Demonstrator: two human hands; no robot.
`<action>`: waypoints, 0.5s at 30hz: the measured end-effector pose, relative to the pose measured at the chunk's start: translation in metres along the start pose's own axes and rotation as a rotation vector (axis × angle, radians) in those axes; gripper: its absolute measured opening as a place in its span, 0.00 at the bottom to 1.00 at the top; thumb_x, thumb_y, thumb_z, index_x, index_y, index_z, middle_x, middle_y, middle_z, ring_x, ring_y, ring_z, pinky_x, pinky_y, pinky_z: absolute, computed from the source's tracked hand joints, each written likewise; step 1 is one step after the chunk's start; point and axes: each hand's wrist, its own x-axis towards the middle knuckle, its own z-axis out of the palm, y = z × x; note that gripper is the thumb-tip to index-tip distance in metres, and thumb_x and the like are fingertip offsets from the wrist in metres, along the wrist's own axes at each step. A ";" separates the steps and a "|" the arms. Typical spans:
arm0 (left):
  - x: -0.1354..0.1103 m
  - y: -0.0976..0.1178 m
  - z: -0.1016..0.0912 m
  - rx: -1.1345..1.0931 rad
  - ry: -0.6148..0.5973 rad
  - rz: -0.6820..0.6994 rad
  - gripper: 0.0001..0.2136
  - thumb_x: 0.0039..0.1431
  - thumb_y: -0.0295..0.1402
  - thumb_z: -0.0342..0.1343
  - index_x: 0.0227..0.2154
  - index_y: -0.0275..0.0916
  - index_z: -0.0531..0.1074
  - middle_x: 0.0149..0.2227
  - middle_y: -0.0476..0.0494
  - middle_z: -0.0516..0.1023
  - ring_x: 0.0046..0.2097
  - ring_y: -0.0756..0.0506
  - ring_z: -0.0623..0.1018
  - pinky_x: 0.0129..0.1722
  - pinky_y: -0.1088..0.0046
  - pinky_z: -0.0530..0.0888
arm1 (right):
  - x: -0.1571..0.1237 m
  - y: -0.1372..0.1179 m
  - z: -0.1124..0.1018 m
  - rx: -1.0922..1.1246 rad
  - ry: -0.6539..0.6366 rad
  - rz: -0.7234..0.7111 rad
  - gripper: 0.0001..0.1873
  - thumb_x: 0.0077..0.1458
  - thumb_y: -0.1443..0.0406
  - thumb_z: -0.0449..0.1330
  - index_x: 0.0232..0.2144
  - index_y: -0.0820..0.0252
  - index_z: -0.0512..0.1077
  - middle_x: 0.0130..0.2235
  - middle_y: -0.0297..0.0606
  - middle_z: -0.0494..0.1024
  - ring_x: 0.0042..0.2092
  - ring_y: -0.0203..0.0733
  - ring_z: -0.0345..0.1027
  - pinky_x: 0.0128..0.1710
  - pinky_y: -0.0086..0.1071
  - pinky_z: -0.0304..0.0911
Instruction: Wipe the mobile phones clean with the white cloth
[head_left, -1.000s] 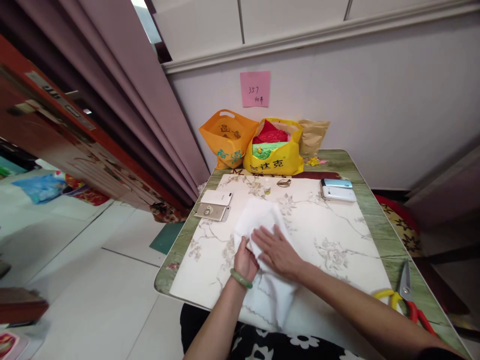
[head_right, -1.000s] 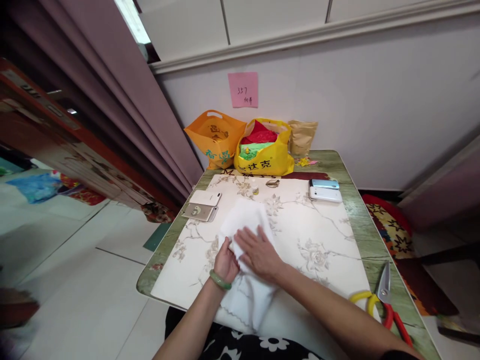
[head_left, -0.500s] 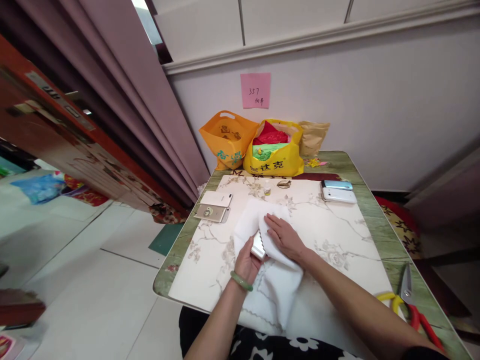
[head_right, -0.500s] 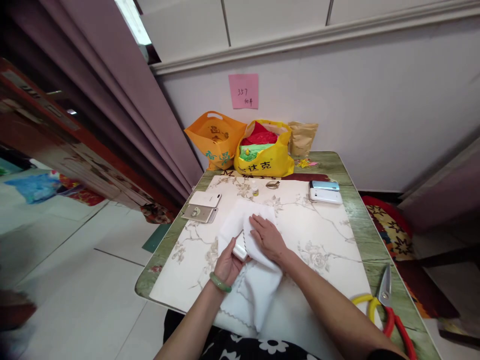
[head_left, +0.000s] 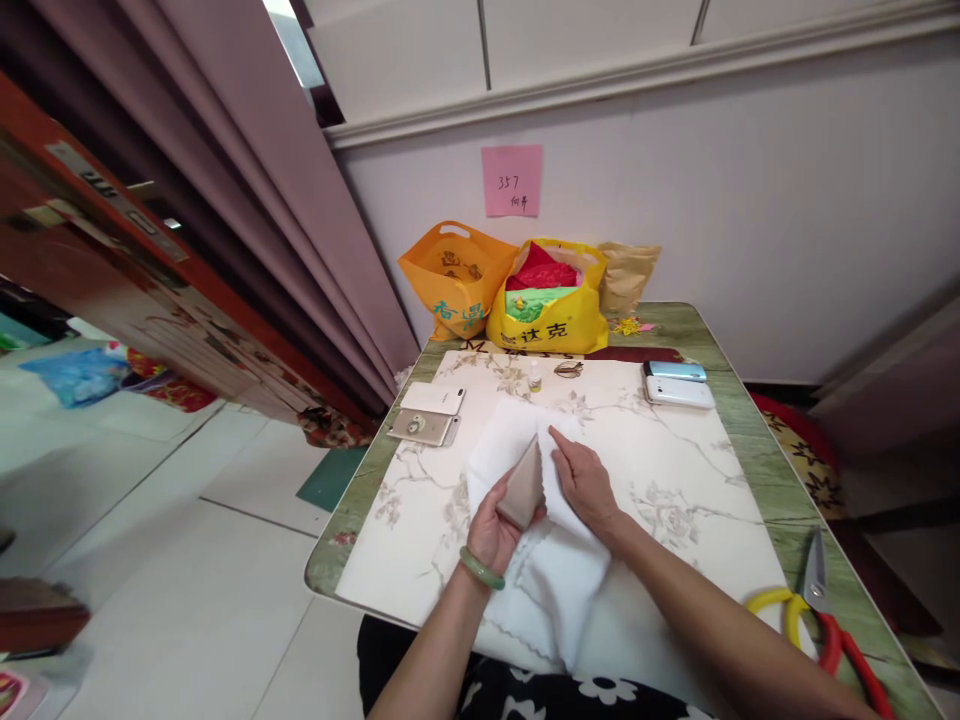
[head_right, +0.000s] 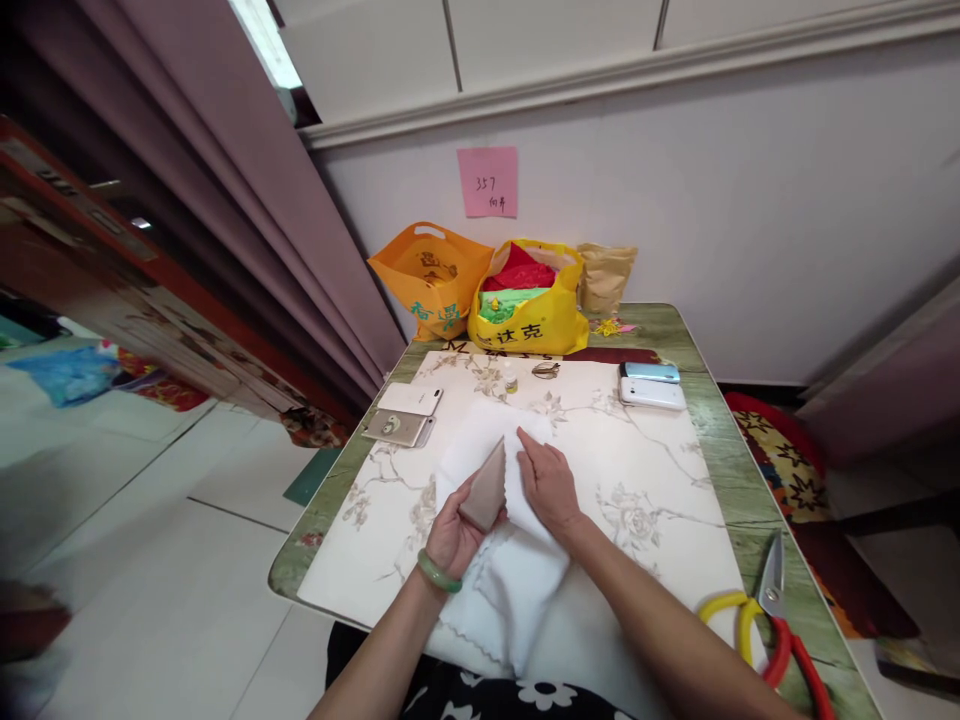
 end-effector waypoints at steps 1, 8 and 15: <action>0.000 0.001 0.000 -0.003 -0.005 0.000 0.21 0.59 0.34 0.54 0.55 0.38 0.69 0.49 0.37 0.78 0.43 0.41 0.79 0.38 0.64 0.77 | -0.003 0.002 0.001 -0.016 0.014 0.005 0.23 0.67 0.60 0.43 0.60 0.55 0.64 0.55 0.40 0.74 0.53 0.45 0.69 0.57 0.46 0.59; 0.003 0.002 0.001 -0.068 -0.053 -0.060 0.22 0.63 0.40 0.51 0.57 0.36 0.66 0.52 0.34 0.76 0.51 0.39 0.77 0.45 0.62 0.76 | -0.015 0.002 -0.005 -0.058 0.162 -0.057 0.21 0.66 0.64 0.45 0.57 0.55 0.67 0.53 0.41 0.75 0.55 0.44 0.68 0.61 0.49 0.52; 0.003 0.003 -0.004 -0.051 0.053 -0.062 0.33 0.57 0.59 0.46 0.55 0.37 0.69 0.45 0.34 0.79 0.47 0.38 0.78 0.44 0.61 0.76 | -0.023 -0.025 -0.020 0.014 -0.459 -0.769 0.21 0.65 0.64 0.49 0.59 0.46 0.64 0.60 0.31 0.68 0.65 0.37 0.53 0.67 0.47 0.39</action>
